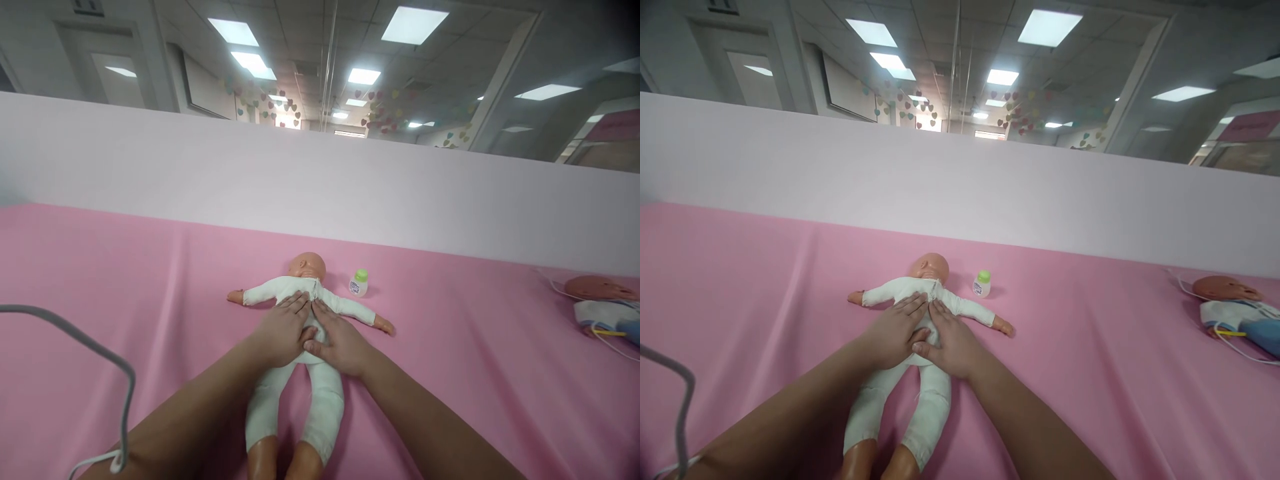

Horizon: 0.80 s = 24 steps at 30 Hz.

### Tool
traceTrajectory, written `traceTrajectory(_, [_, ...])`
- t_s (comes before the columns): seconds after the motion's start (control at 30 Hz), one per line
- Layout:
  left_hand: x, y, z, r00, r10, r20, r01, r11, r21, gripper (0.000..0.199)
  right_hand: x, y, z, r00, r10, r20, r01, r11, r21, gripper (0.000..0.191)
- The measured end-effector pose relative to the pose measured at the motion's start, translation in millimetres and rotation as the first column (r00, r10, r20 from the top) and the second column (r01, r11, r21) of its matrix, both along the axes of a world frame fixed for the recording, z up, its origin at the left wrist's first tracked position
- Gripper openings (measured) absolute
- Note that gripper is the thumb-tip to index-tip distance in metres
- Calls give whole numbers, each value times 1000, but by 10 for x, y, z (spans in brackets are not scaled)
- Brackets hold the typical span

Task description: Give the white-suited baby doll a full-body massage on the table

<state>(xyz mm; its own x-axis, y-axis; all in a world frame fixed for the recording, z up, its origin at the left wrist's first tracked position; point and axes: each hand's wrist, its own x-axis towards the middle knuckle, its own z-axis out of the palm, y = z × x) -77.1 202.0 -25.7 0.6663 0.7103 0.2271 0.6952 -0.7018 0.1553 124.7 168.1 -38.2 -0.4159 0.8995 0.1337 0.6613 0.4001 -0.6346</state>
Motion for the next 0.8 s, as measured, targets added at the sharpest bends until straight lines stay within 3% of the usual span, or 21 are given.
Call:
traceTrajectory(0.37, [9,166,262,995,103,5,-103,993,58,68,123,211,264,998,-41,-38,42,999,11,97])
traceTrajectory(0.63, [86,239,143,991,113,-67,-116,992,-57,72,16,256,45,999,-14,-47,13,1000,-25,100])
traceTrajectory(0.8, [67,275,323,990,144,1,-144,986,-80,70,46,269,130,997,-28,-69,28,1000,7,92])
